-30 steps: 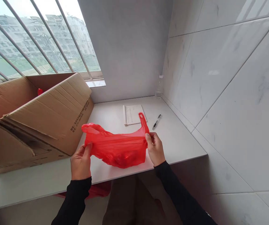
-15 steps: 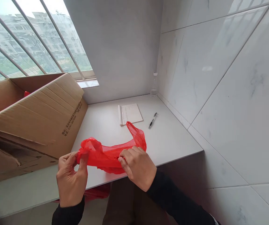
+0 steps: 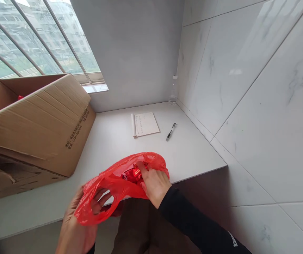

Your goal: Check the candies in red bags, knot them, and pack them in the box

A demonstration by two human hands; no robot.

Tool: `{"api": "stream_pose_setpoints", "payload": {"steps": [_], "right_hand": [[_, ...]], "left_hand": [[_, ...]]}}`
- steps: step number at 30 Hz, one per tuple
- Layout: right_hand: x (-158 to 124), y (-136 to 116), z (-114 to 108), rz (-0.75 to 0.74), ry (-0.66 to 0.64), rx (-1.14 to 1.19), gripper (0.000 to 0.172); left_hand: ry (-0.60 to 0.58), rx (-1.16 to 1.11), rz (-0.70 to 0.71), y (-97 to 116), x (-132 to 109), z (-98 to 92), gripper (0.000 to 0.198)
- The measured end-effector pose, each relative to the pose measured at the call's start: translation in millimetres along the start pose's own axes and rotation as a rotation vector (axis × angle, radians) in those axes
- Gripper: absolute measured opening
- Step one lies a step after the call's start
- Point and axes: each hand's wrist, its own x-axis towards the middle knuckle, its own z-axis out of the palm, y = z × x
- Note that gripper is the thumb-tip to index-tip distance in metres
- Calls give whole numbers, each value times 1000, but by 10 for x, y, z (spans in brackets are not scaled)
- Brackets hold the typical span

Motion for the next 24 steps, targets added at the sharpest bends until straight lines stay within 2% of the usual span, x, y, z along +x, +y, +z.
{"api": "stream_pose_setpoints", "payload": {"steps": [3, 6, 7, 9, 11, 13, 15, 18, 21, 24], "right_hand": [[58, 19, 56, -19, 41, 71, 57], [96, 43, 71, -13, 57, 113, 29], [101, 49, 69, -4, 60, 121, 25], [102, 57, 59, -3, 59, 133, 27], [99, 55, 48, -45, 35, 130, 34], [99, 47, 35, -96, -1, 118, 47], [101, 39, 12, -95, -14, 116, 43], [96, 40, -42, -23, 20, 126, 28], [70, 48, -100, 41, 52, 115, 29], [38, 46, -153, 87, 64, 109, 31]], "left_hand": [[28, -99, -117, 25, -2, -2, 28], [179, -152, -113, 5, -12, -83, 16], [227, -159, -101, 6, -29, -98, 17], [257, -172, -120, 36, -87, -79, 29], [172, -166, -163, 96, -159, 0, 42], [51, -119, -173, 152, -215, 95, 43], [4, -63, -159, 175, -231, 150, 51], [55, -73, -143, 148, -181, 134, 63], [84, -124, -146, 108, -116, 81, 69], [107, -145, -168, 86, -95, 56, 67]]}}
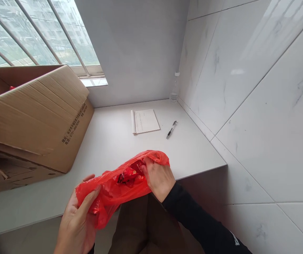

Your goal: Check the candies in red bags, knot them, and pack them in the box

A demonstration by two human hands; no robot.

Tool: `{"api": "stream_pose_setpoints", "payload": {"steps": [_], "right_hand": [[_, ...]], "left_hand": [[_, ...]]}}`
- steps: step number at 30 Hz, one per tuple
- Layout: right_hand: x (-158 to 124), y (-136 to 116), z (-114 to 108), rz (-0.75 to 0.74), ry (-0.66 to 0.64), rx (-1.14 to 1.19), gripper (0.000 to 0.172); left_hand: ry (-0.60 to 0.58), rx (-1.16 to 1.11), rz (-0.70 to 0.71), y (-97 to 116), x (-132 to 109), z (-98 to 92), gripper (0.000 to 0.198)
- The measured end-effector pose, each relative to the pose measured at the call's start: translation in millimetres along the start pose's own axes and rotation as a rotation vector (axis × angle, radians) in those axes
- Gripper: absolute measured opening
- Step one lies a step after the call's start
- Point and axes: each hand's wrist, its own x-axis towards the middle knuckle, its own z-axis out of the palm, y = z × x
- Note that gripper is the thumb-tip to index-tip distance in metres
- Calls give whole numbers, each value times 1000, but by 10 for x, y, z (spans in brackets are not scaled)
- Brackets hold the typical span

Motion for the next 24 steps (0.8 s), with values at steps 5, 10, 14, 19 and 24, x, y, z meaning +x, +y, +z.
{"api": "stream_pose_setpoints", "payload": {"steps": [5, 10, 14, 19, 24], "right_hand": [[-25, -64, -85, 98, -1, -150, 30], [25, -216, 43, -126, 8, -89, 34], [135, -262, 284, -294, -47, 41, 34], [127, -183, 220, -133, -44, 286, 20], [66, -119, -10, 58, -148, 761, 22]], "left_hand": [[3, 32, 72, -48, 2, -57, 55], [-31, 37, 77, -70, 4, -82, 46], [-39, 28, 38, -44, -24, -57, 49], [-19, 59, 32, -10, -24, -68, 49], [-19, 52, 42, -3, 16, -69, 45]]}}
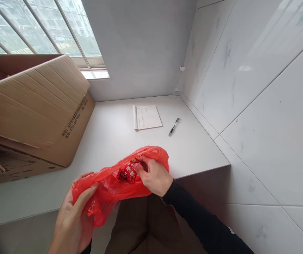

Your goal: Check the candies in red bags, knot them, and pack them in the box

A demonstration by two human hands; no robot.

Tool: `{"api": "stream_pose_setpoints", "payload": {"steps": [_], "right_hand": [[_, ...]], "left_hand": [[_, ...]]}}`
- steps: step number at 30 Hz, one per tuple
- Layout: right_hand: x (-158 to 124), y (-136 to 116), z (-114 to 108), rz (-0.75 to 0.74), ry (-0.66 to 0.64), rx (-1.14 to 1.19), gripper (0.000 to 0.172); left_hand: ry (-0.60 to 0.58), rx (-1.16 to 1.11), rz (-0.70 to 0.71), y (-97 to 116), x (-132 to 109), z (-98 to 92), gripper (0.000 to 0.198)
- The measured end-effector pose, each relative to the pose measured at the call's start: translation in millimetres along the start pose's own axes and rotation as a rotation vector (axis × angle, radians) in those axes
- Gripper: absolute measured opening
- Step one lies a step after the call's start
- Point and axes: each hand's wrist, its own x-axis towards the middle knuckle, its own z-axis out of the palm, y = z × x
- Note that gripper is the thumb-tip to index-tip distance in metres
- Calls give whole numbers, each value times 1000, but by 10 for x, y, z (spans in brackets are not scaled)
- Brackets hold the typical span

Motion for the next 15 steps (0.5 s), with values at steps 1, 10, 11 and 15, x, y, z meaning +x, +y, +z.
{"api": "stream_pose_setpoints", "payload": {"steps": [1, 10, 11, 15], "right_hand": [[-4, -11, -16, 11, -8, 42, 24], [-35, -15, -32, -8, 60, 16, 31], [-51, -12, -32, -24, 108, -42, 30], [-117, 22, -34, -85, 214, -225, 23]], "left_hand": [[-5, -1, -6, 1, 2, 5, 45], [-12, 8, 7, 20, -15, 41, 46], [-13, 8, 6, 24, -16, 43, 47], [8, 25, 0, 37, -19, 29, 49]]}}
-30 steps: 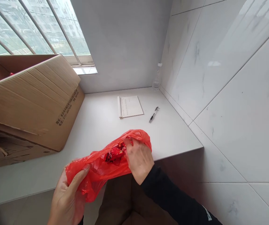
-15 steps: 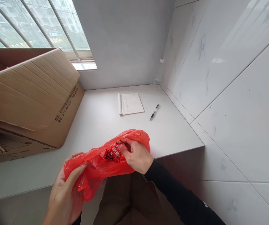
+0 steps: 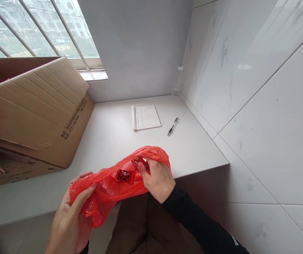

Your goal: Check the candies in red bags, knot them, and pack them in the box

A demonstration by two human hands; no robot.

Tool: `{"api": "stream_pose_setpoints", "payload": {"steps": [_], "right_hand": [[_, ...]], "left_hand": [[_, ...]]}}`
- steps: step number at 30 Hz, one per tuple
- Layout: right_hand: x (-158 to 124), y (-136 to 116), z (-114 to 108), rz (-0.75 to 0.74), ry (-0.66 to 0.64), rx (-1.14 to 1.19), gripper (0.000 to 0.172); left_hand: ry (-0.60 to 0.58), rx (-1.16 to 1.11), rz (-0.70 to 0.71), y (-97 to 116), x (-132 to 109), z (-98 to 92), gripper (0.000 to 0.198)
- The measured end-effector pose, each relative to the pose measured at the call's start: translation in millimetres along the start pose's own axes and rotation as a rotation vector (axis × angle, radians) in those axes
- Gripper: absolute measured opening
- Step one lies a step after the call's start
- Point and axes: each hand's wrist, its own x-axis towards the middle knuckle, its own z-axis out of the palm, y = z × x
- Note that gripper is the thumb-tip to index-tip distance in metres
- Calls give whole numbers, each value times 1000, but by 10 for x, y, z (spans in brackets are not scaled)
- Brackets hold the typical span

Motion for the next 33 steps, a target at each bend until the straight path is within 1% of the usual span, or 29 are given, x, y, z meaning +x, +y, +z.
{"api": "stream_pose_setpoints", "payload": {"steps": [2, 4, 6, 7, 8, 11, 12, 14, 17, 19, 21, 24, 26, 28, 31, 33], "right_hand": [[-33, 18, 7, 8, -12, -85, 25], [-63, 20, 31, -7, 28, -188, 29], [-82, -3, 74, -68, 80, -256, 36], [-82, -23, 105, -107, 76, -268, 39], [-74, -45, 142, -141, 36, -275, 38], [8, -91, 301, -190, -151, -359, 24], [49, -90, 363, -196, -188, -403, 21], [129, -60, 480, -208, -217, -448, 22], [192, 23, 571, -213, -222, -399, 29], [188, 71, 554, -214, -233, -339, 27], [165, 95, 488, -223, -261, -261, 23], [140, 84, 354, -195, -304, -32, 17], [136, 58, 271, -137, -322, 96, 18], [140, 32, 203, -87, -324, 100, 22], [151, 7, 123, -62, -310, 46, 27], [158, -6, 81, -42, -335, 107, 29]], "left_hand": [[10, 10, 1, 2, -1, -17, 50], [12, 18, 12, 0, -4, -28, 48], [9, 19, 22, -2, -9, -25, 47], [6, 15, 24, -3, -14, -16, 46], [5, 11, 23, -3, -20, -3, 46], [0, 8, 21, 1, -50, 37, 47], [-4, 12, 17, 0, -63, 43, 48], [-14, 24, 3, -5, -84, 35, 51], [-19, 48, -16, -22, -99, -17, 55], [-20, 59, -10, -31, -98, -50, 53], [-15, 59, 1, -33, -97, -63, 50], [-6, 48, 1, -25, -95, -56, 48], [-7, 43, -7, -16, -91, -54, 48], [-5, 48, -2, -8, -86, -61, 49], [-1, 79, 27, 6, -98, -62, 53], [20, 143, 67, 15, -134, -36, 61]]}}
